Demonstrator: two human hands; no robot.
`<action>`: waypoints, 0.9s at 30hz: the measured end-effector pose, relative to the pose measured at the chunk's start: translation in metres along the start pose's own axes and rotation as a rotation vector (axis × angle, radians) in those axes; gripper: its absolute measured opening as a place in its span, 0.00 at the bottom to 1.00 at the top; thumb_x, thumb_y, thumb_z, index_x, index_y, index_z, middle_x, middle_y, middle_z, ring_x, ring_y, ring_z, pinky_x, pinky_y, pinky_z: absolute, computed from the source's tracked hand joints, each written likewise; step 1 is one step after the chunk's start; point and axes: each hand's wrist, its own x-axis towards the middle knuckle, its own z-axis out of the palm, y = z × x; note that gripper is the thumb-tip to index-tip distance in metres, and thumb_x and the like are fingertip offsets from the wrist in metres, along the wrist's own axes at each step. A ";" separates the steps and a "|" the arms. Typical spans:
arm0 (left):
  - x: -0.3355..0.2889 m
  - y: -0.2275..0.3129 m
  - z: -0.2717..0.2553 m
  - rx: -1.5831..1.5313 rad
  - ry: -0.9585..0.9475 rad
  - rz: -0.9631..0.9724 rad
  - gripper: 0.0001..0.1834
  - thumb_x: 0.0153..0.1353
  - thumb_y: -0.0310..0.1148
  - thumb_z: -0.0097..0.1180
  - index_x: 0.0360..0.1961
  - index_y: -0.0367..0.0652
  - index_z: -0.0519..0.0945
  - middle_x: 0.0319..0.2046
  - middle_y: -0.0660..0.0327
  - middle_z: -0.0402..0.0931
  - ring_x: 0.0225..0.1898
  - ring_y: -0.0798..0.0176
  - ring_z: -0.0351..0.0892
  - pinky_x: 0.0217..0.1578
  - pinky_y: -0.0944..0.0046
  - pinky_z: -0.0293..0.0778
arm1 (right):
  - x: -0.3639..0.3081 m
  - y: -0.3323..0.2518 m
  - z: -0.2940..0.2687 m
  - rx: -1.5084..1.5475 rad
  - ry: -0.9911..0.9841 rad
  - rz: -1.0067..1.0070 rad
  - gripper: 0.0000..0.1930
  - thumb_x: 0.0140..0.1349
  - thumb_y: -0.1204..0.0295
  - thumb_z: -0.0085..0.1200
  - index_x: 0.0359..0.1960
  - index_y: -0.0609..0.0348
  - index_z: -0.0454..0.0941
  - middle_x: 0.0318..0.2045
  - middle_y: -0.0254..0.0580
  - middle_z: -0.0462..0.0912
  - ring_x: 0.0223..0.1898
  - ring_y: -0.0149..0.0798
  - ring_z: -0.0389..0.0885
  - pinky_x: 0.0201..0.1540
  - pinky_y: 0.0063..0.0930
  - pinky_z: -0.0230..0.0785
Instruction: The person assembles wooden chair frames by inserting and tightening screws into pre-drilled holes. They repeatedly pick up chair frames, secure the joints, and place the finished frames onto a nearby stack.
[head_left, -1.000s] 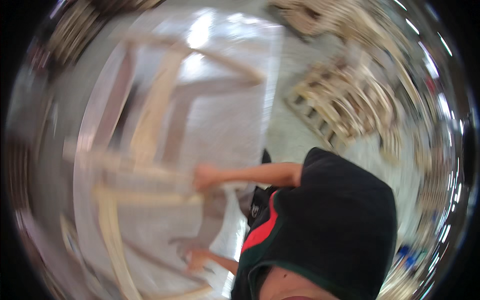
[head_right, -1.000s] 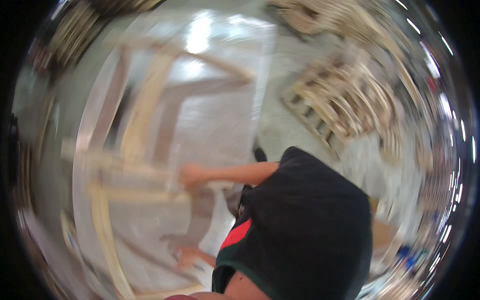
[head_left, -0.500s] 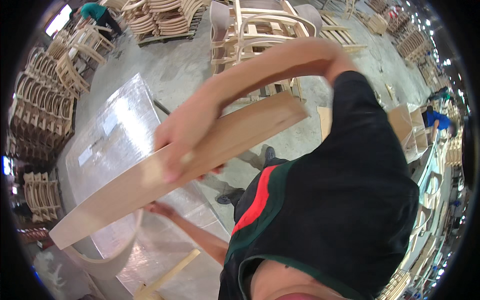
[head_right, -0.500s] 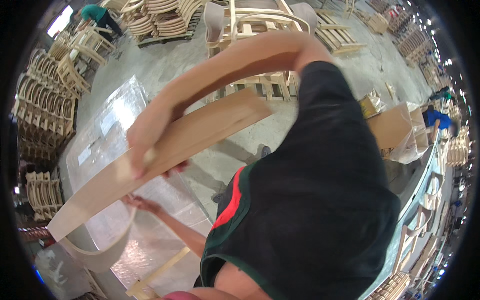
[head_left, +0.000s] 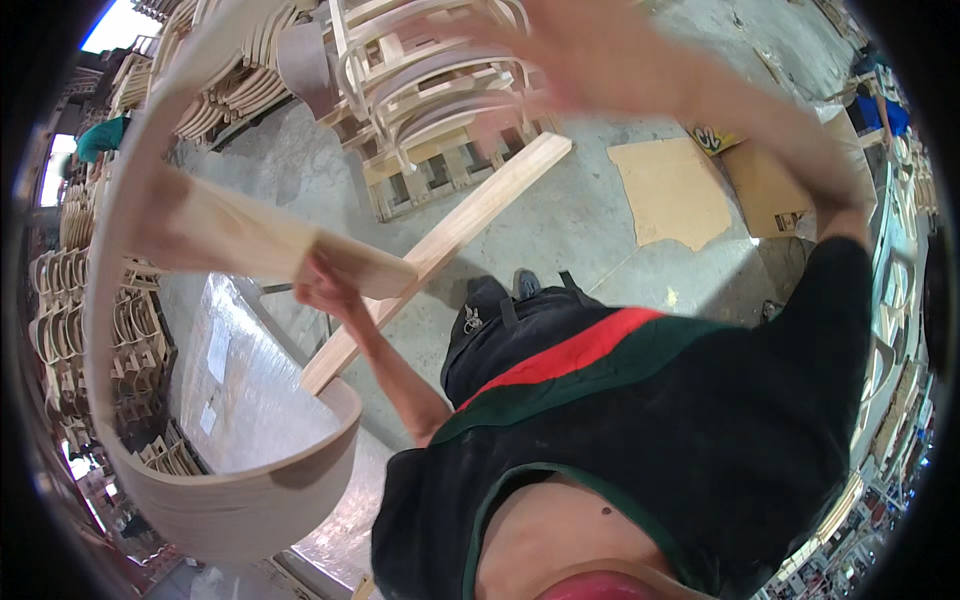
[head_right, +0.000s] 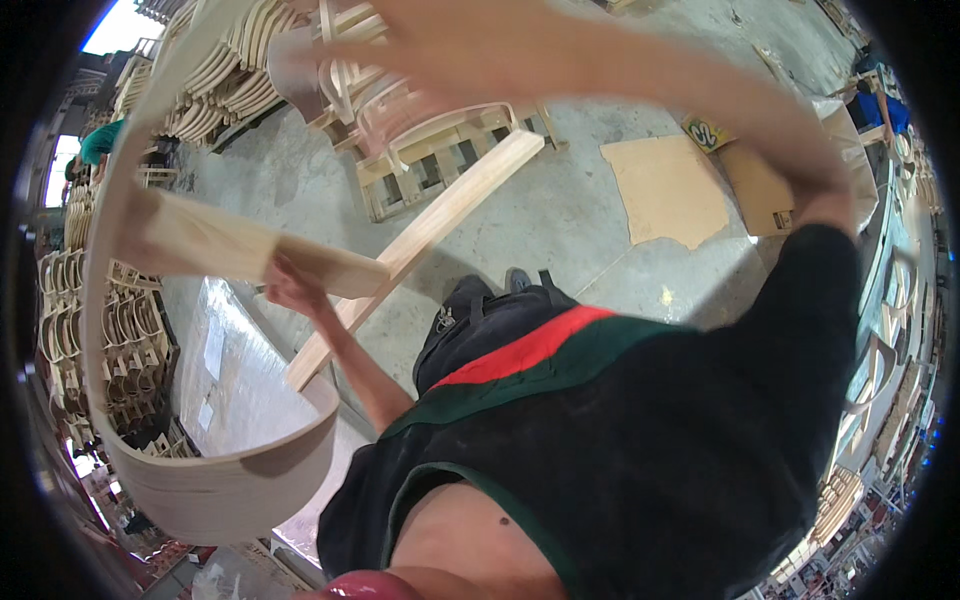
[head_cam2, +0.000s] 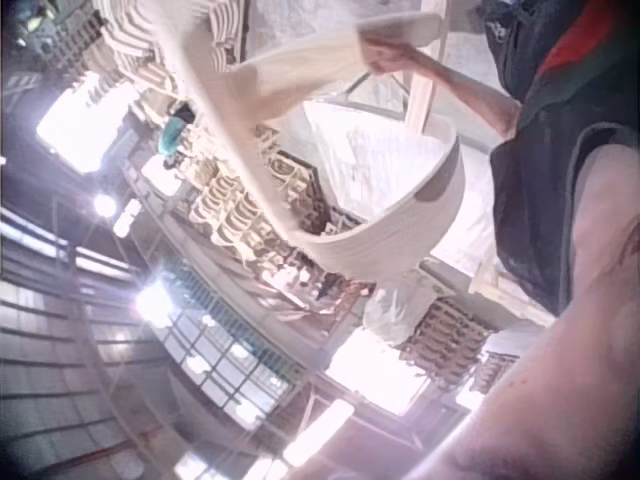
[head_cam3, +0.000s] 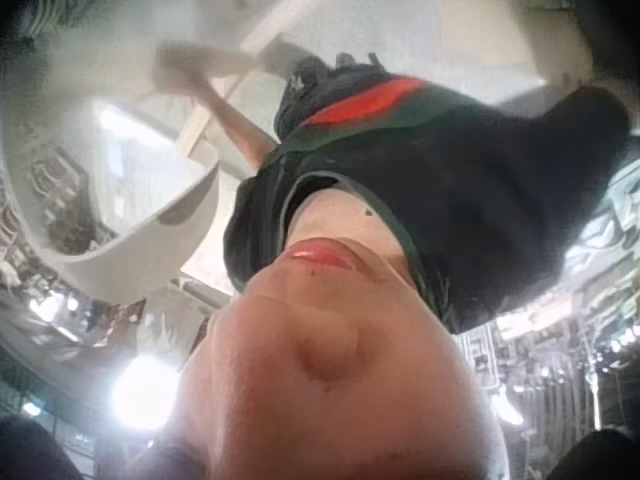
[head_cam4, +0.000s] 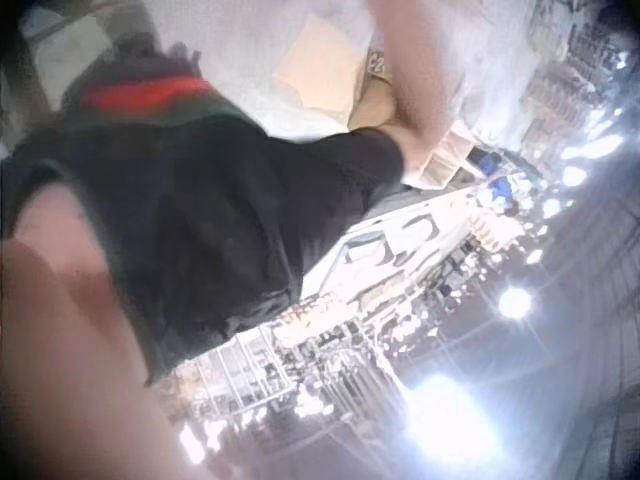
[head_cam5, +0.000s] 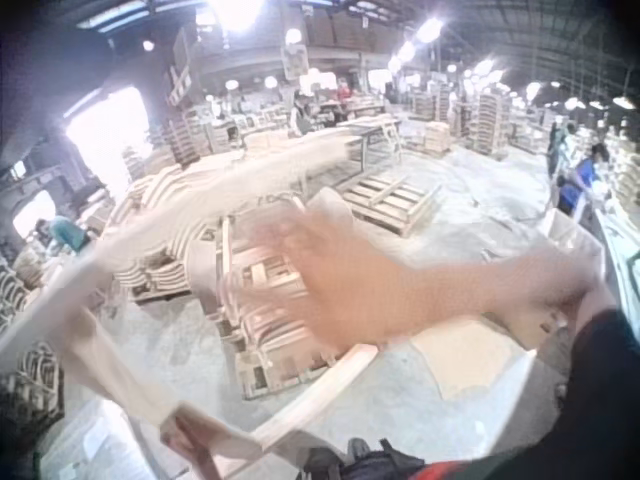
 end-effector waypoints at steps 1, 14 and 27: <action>0.021 0.036 0.013 -0.091 0.014 -0.033 0.30 0.59 0.52 0.55 0.38 0.26 0.79 0.29 0.53 0.79 0.32 0.62 0.76 0.36 0.60 0.72 | -0.019 0.025 0.011 -0.562 0.022 -0.162 0.43 0.44 0.39 0.58 0.59 0.47 0.63 0.57 0.49 0.66 0.59 0.44 0.63 0.59 0.44 0.57; 0.374 0.160 0.346 -0.058 -0.518 0.017 0.45 0.48 0.65 0.59 0.46 0.25 0.76 0.39 0.52 0.78 0.39 0.62 0.76 0.43 0.64 0.70 | 0.080 0.308 -0.156 -1.134 0.348 -0.131 0.19 0.40 0.65 0.63 0.34 0.53 0.70 0.31 0.34 0.76 0.36 0.37 0.77 0.38 0.32 0.70; 0.460 -0.040 0.740 0.146 -0.741 -0.492 0.44 0.46 0.64 0.60 0.42 0.24 0.78 0.40 0.42 0.78 0.46 0.50 0.77 0.49 0.57 0.69 | 0.244 0.529 -0.288 -0.788 0.113 0.284 0.21 0.37 0.64 0.66 0.32 0.53 0.69 0.33 0.36 0.78 0.44 0.37 0.77 0.60 0.42 0.62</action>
